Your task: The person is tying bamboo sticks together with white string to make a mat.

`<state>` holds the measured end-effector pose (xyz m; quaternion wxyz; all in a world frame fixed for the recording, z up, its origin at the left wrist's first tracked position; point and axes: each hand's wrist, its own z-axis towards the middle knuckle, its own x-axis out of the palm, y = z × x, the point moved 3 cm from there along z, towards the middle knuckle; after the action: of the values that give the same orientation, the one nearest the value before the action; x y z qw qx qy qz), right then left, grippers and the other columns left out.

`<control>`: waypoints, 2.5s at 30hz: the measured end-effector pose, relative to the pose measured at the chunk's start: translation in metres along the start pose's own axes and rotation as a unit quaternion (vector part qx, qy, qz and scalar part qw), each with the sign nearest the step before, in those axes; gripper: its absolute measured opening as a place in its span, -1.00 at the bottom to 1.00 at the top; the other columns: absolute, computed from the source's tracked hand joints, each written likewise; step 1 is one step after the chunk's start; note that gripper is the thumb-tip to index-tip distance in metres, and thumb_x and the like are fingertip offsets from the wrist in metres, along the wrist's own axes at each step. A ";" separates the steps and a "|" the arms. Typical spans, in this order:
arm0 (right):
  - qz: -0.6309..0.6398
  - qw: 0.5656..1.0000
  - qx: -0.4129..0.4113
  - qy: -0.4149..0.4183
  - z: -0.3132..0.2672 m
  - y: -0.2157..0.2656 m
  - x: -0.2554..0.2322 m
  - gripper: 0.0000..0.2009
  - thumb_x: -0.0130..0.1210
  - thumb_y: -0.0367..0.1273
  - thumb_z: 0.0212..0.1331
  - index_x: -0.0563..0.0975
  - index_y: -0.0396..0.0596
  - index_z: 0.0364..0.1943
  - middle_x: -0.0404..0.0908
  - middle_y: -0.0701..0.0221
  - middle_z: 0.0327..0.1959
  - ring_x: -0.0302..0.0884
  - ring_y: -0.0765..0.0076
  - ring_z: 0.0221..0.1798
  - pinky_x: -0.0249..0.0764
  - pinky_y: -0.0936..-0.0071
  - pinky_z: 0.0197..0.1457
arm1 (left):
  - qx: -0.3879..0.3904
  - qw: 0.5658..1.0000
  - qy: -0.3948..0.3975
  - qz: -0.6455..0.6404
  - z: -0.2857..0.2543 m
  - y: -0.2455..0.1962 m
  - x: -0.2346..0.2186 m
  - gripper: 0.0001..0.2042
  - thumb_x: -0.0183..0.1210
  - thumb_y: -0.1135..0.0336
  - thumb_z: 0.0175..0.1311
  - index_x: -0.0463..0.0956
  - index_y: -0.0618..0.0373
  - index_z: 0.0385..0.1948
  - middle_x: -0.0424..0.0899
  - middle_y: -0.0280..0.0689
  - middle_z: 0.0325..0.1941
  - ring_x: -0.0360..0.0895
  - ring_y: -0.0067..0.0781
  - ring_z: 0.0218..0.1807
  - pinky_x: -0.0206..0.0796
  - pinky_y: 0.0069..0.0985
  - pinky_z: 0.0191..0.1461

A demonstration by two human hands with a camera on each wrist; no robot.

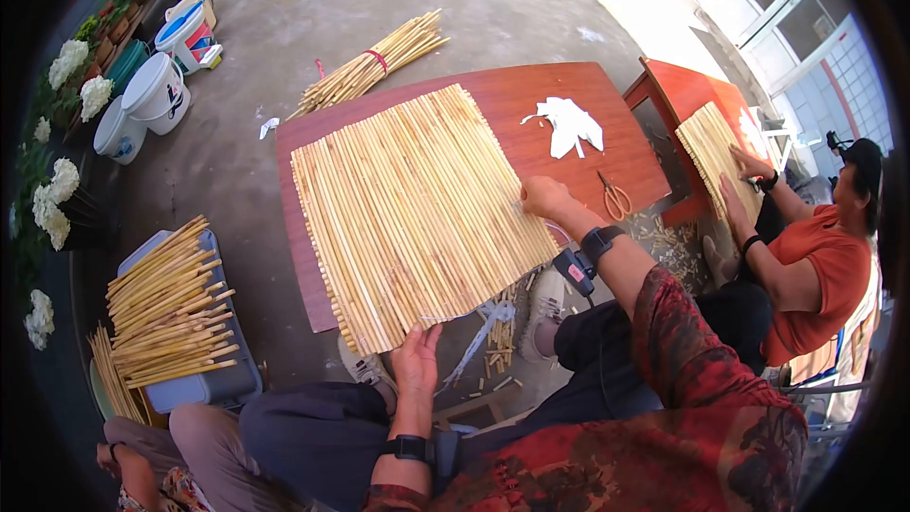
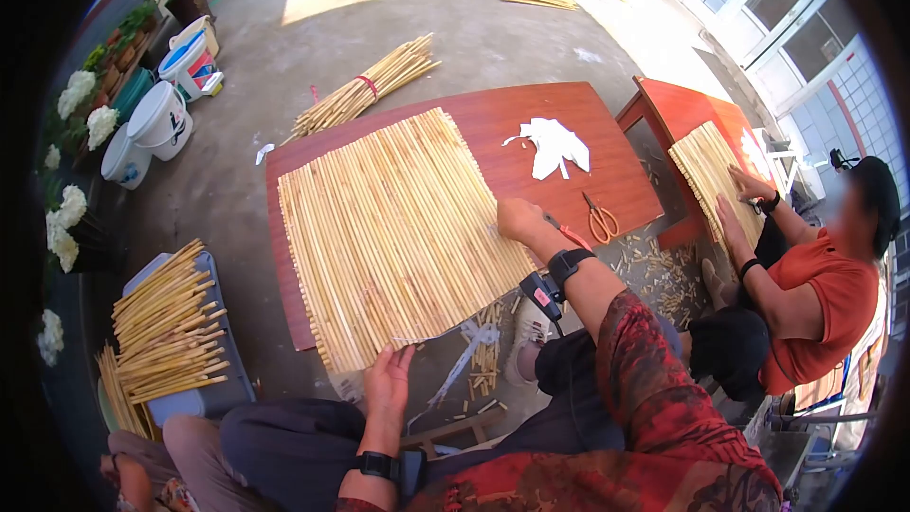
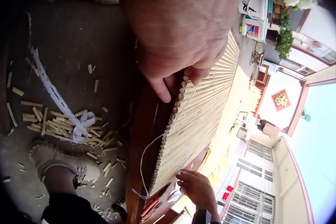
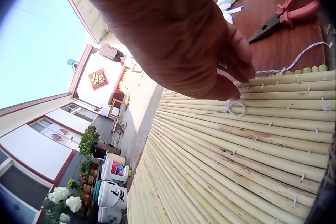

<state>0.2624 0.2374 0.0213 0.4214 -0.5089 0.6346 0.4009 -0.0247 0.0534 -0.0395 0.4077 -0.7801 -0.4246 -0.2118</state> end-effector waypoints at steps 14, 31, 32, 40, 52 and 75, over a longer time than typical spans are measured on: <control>0.004 1.000 0.004 -0.008 0.006 0.050 0.005 -0.79 -0.05 -0.41 -0.13 0.50 -0.24 -0.39 0.51 0.05 -0.33 0.47 0.00 -0.19 0.39 0.21 -0.15 | 0.000 1.000 0.009 -0.029 0.002 0.000 0.002 -0.56 -0.01 0.63 0.04 0.20 0.17 0.02 0.40 -0.20 0.00 0.37 -0.27 0.02 0.20 -0.24 0.13; 0.676 0.681 -0.255 -0.117 -0.147 0.000 -0.256 -0.88 0.00 -0.34 0.06 0.40 -0.08 -0.41 0.39 0.51 -0.57 0.31 0.72 -0.63 0.25 0.81 -0.59 | 0.174 0.972 0.058 0.147 -0.028 -0.079 0.059 -0.63 -0.01 0.66 0.01 0.28 0.30 -0.06 0.43 -0.20 -0.09 0.45 -0.36 -0.13 0.39 -0.44 -0.10; 0.596 0.740 -0.257 -0.174 -0.158 0.004 -0.269 -0.87 0.01 -0.33 0.06 0.40 -0.08 -0.43 0.38 0.54 -0.59 0.30 0.74 -0.64 0.26 0.81 -0.58 | 0.177 0.972 0.054 0.147 -0.029 -0.096 0.060 -0.64 -0.01 0.65 0.01 0.28 0.32 -0.08 0.43 -0.19 -0.11 0.45 -0.36 -0.14 0.39 -0.43 -0.11; 0.414 0.893 -0.107 -0.139 -0.235 -0.051 -0.225 -0.84 -0.01 -0.30 0.02 0.38 -0.08 -0.53 0.28 0.61 -0.75 0.23 0.75 -0.77 0.19 0.77 -0.74 | 0.161 0.981 0.050 0.095 -0.030 -0.127 0.056 -0.68 -0.01 0.63 0.00 0.27 0.38 -0.12 0.45 -0.06 -0.14 0.44 -0.14 -0.09 0.32 -0.16 0.03; 0.756 0.493 -0.228 -0.365 -0.345 -0.235 -0.277 -0.91 -0.01 -0.45 0.09 0.37 -0.20 -0.40 0.40 0.45 -0.50 0.41 0.56 -0.46 0.49 0.60 -0.34 | 0.216 0.969 0.053 0.104 -0.010 -0.128 0.046 -0.75 -0.03 0.67 -0.01 0.35 0.35 -0.22 0.47 -0.11 -0.21 0.50 -0.22 -0.22 0.41 -0.27 -0.12; 0.421 0.792 -0.422 -0.137 -0.266 0.151 -0.044 -0.86 0.02 -0.44 0.02 0.45 -0.15 -0.31 0.43 0.30 -0.47 0.47 0.32 -0.48 0.41 0.47 -0.43 | 0.232 0.894 0.096 0.371 -0.148 -0.119 0.072 -0.61 0.01 0.68 0.00 0.27 0.37 -0.05 0.43 -0.21 -0.10 0.41 -0.48 -0.12 0.26 -0.58 -0.03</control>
<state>0.0857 0.0257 0.1612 0.0371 -0.2588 0.4899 0.8317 -0.0823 0.0041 0.1490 0.6648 -0.7401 -0.1006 -0.0147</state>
